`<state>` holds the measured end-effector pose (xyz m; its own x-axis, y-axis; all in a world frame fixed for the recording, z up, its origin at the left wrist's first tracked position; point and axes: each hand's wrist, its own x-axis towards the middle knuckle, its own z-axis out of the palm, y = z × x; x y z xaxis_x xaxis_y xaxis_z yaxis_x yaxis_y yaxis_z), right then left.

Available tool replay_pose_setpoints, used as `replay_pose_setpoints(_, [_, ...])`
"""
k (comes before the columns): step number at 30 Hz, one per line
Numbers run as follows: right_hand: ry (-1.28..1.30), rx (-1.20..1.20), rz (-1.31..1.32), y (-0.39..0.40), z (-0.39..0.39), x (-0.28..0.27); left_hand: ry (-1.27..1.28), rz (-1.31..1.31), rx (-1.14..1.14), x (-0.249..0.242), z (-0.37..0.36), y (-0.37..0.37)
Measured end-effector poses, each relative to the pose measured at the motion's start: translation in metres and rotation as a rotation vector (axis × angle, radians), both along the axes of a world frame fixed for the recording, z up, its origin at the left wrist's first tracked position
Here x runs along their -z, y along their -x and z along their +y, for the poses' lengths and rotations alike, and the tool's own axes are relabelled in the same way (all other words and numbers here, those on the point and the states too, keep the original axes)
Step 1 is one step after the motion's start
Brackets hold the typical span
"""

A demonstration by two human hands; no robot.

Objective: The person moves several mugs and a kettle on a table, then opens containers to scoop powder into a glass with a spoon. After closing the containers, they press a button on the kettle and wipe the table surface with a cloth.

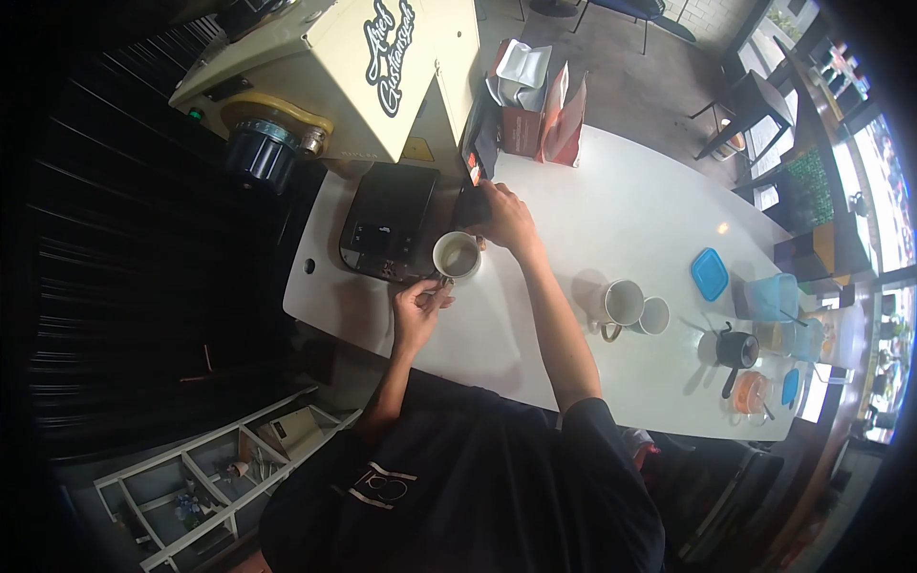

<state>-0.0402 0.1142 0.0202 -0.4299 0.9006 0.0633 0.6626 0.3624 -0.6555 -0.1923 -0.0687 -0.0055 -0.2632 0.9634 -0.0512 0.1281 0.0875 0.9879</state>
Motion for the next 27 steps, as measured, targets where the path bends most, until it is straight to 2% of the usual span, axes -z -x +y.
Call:
replay_pose_setpoints(10, [-0.139,-0.023,0.082,-0.007,0.001,0.004,-0.039,-0.046,0.004,-0.001,0.002,-0.002])
replay_pose_setpoints(12, [0.035,0.109,0.048,-0.018,-0.010,-0.008,-0.049,-0.053,0.003,-0.003,0.003,-0.002])
replay_pose_setpoints(15, [0.081,0.229,0.163,-0.052,-0.034,-0.035,-0.025,-0.114,0.004,-0.009,0.003,0.000])
replay_pose_setpoints(16, [-0.103,0.228,0.120,-0.068,-0.046,-0.041,-0.062,-0.120,-0.003,-0.007,0.003,0.002])
replay_pose_setpoints(18, [-0.180,0.309,0.023,-0.104,-0.073,-0.063,-0.046,-0.070,0.041,-0.014,0.001,0.008])
replay_pose_setpoints(20, [-0.164,0.371,-0.166,-0.138,-0.095,-0.075,-0.022,0.022,0.076,-0.021,0.000,0.013])
replay_pose_setpoints(23, [0.077,0.476,-0.425,-0.170,-0.110,-0.084,-0.094,0.086,0.095,-0.032,0.000,0.017])
replay_pose_setpoints(25, [0.058,0.495,-0.454,-0.171,-0.122,-0.084,-0.094,0.070,0.106,-0.037,0.004,0.018])
replay_pose_setpoints(27, [0.034,0.504,-0.481,-0.169,-0.131,-0.079,-0.138,0.163,0.105,-0.042,0.009,0.020])
